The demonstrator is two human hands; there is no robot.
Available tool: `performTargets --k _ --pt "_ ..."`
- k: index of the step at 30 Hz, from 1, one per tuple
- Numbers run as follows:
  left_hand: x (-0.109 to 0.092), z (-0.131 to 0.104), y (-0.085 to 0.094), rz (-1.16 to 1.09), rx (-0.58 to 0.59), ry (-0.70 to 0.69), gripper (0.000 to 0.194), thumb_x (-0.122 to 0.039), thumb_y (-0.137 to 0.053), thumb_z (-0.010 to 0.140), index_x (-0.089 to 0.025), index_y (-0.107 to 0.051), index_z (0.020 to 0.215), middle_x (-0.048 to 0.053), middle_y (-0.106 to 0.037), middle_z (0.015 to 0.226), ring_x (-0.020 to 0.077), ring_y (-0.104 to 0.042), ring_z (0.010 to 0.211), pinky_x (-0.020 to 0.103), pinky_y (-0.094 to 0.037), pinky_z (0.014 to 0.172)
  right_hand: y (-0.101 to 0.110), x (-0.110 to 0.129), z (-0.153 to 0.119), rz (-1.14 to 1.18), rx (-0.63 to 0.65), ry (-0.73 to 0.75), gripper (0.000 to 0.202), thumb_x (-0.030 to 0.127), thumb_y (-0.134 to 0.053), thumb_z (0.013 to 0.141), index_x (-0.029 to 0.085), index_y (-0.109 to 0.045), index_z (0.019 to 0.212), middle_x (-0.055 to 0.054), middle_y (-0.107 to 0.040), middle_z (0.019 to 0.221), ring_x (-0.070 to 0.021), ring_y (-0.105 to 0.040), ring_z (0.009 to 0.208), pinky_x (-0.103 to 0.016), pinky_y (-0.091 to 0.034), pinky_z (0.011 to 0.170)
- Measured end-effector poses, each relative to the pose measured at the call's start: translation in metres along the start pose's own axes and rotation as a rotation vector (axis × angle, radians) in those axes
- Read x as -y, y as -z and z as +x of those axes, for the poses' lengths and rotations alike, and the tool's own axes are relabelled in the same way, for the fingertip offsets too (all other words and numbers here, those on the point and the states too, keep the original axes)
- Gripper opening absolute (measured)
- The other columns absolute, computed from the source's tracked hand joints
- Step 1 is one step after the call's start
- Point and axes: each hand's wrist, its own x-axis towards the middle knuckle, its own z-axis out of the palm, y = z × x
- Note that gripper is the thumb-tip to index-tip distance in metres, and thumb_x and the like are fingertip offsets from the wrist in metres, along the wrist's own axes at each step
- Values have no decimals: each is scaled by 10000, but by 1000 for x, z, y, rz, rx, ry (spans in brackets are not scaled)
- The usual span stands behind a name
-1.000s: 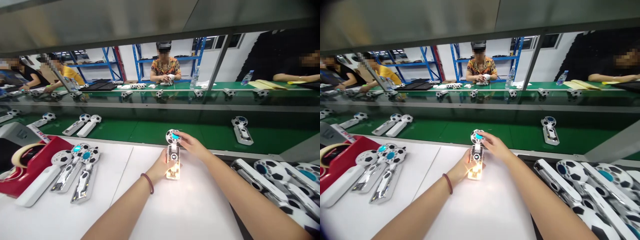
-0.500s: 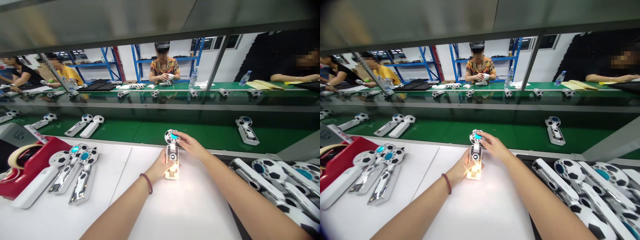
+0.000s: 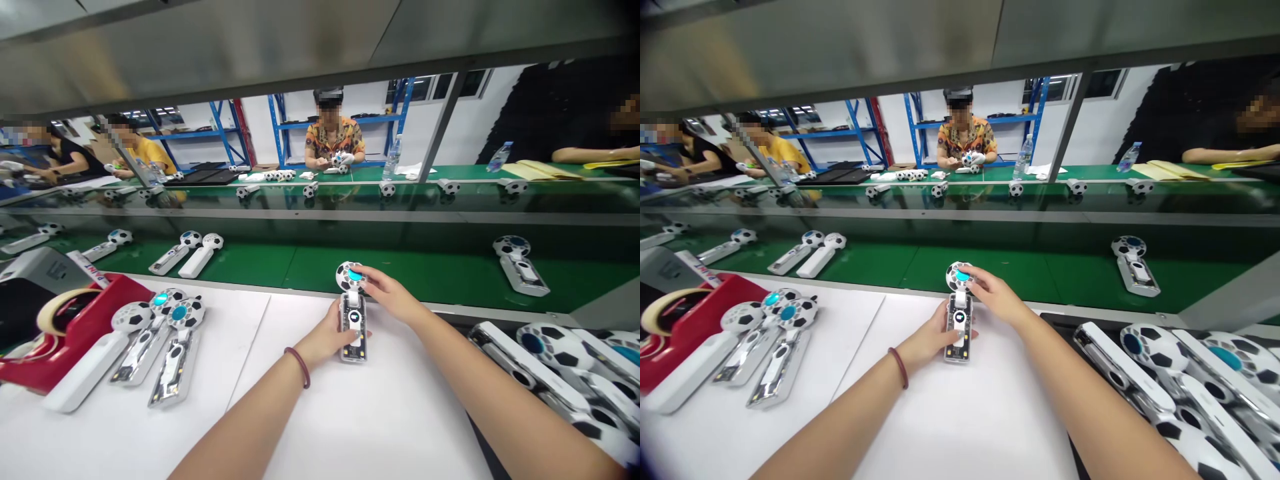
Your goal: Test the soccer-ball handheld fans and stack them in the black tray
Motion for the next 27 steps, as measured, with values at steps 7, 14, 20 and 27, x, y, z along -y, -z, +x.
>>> performTargets --k 7,14,20,27 --pt "5 2 1 -18 -15 -23 684 -276 -708 692 -227 -287 1229 119 -510 1136 272 -609 959 405 -444 831 0 3 -1 -44 -4 -8 506 354 -500 844 306 -354 1326 -32 -454 1316 -216 -501 1131 -393 -369 991" --pt "6 3 -1 10 -17 -56 656 -262 -683 710 -228 -295 1238 139 -452 1231 266 -603 972 402 -450 842 -4 1 2 232 23 -243 862 444 -577 783 246 -31 1420 -72 -556 1183 -203 -553 1049 -375 -443 912" --pt "6 0 -8 134 -22 -114 635 -173 -584 755 -209 -234 1284 133 -492 1170 246 -589 972 407 -447 850 -9 10 -5 281 199 -348 517 462 -626 737 164 -516 1145 -87 -630 969 -200 -606 810 -303 -507 662" --pt "4 -3 -13 332 -32 -190 648 -119 -536 751 -227 -244 1319 104 -489 1159 236 -546 1019 383 -419 895 -10 17 -12 511 378 -392 528 466 -642 715 204 -531 1160 -75 -642 914 -187 -608 731 -251 -458 512"
